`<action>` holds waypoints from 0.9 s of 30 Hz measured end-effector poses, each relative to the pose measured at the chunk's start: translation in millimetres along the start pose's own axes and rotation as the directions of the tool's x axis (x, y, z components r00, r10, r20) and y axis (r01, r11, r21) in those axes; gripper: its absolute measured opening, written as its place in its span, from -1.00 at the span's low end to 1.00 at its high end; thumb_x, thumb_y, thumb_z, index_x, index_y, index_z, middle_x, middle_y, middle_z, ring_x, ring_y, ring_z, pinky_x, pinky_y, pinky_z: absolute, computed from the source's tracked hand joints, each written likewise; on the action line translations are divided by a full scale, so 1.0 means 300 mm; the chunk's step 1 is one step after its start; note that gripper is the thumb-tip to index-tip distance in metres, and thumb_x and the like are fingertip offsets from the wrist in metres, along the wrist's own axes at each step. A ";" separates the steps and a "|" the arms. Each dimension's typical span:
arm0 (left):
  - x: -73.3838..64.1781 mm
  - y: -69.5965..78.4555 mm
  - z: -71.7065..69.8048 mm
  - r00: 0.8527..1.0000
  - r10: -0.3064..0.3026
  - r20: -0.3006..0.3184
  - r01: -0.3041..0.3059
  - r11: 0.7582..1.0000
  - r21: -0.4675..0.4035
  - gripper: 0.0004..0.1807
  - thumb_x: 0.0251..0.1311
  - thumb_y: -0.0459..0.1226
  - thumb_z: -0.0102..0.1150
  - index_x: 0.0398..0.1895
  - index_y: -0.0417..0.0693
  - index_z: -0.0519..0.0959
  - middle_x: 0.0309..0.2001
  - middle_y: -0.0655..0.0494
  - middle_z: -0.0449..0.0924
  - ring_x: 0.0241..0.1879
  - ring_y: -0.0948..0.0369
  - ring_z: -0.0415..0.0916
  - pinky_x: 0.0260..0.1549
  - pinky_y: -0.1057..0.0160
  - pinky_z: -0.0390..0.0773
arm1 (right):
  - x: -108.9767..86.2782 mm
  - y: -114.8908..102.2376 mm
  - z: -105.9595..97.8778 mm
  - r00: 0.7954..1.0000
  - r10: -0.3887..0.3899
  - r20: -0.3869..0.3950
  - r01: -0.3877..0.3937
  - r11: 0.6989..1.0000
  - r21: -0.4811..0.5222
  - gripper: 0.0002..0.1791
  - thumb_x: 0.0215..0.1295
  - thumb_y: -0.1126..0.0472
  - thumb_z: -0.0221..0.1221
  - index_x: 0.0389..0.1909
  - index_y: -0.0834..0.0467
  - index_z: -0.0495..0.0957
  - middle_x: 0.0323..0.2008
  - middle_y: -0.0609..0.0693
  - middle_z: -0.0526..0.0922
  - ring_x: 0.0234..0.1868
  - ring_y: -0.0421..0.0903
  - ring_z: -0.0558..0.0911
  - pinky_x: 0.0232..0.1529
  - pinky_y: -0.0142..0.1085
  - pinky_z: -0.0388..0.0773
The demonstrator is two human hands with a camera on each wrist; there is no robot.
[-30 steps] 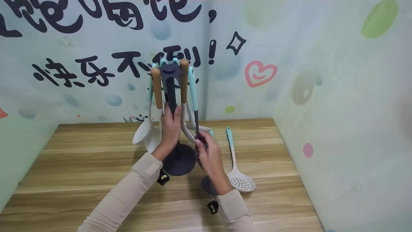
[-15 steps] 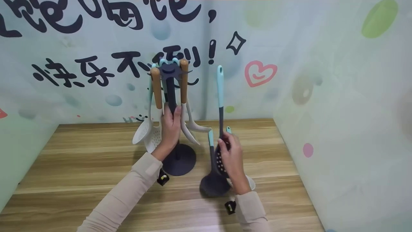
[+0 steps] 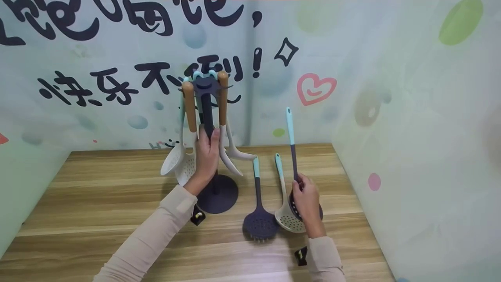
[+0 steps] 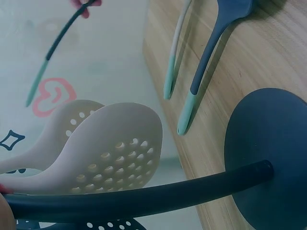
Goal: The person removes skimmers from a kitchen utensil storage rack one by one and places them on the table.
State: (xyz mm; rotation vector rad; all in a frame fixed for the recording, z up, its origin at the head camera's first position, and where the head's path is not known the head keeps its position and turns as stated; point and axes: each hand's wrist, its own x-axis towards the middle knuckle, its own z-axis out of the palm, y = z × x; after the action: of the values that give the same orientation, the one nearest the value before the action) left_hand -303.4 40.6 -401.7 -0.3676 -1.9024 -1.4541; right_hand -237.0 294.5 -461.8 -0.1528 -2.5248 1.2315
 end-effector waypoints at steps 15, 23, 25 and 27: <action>0.004 0.003 -0.003 1.000 -0.003 0.028 0.004 1.000 -0.015 -0.77 0.38 -0.19 -0.09 -0.21 -0.23 0.34 -0.56 0.10 0.29 -0.58 0.26 0.26 -0.57 0.34 0.30 | 0.005 0.206 -0.014 0.994 0.064 0.084 -0.045 0.976 -0.211 -0.84 0.23 0.39 0.01 -0.20 0.37 0.35 -0.27 0.32 0.56 -0.22 0.13 0.52 -0.18 -0.13 0.39; 0.004 0.000 0.000 1.000 -0.011 0.013 0.012 0.999 -0.032 -0.70 0.38 -0.11 -0.11 -0.19 -0.22 0.35 -0.55 0.11 0.28 -0.57 0.24 0.28 -0.54 0.32 0.32 | -0.004 0.257 -0.019 0.986 0.089 0.142 -0.045 0.956 -0.289 -0.86 0.24 0.41 0.00 -0.27 0.40 0.47 -0.33 0.29 0.57 -0.32 0.09 0.50 -0.29 -0.15 0.40; 0.003 0.000 0.000 1.000 -0.013 0.011 0.013 0.999 -0.037 -0.68 0.38 -0.09 -0.12 -0.20 -0.22 0.35 -0.55 0.11 0.28 -0.56 0.24 0.28 -0.54 0.32 0.31 | -0.004 0.264 -0.020 0.983 0.098 0.155 -0.049 0.955 -0.293 -0.84 0.23 0.40 0.01 -0.25 0.42 0.47 -0.31 0.30 0.56 -0.29 0.11 0.51 -0.25 -0.10 0.41; 0.001 -0.001 0.000 1.000 -0.014 0.010 0.014 0.999 -0.044 -0.65 0.38 -0.06 -0.14 -0.21 -0.21 0.35 -0.55 0.12 0.29 -0.56 0.25 0.28 -0.54 0.33 0.31 | -0.003 0.268 -0.018 0.980 0.098 0.173 -0.044 0.956 -0.291 -0.83 0.23 0.40 0.02 -0.22 0.44 0.47 -0.30 0.31 0.56 -0.26 0.13 0.52 -0.20 -0.05 0.42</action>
State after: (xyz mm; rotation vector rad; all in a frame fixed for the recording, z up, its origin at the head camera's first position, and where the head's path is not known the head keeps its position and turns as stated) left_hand -303.9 40.5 -401.6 -0.3829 -1.8864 -1.5076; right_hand -238.1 348.4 -521.8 -0.2071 -2.8759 0.9361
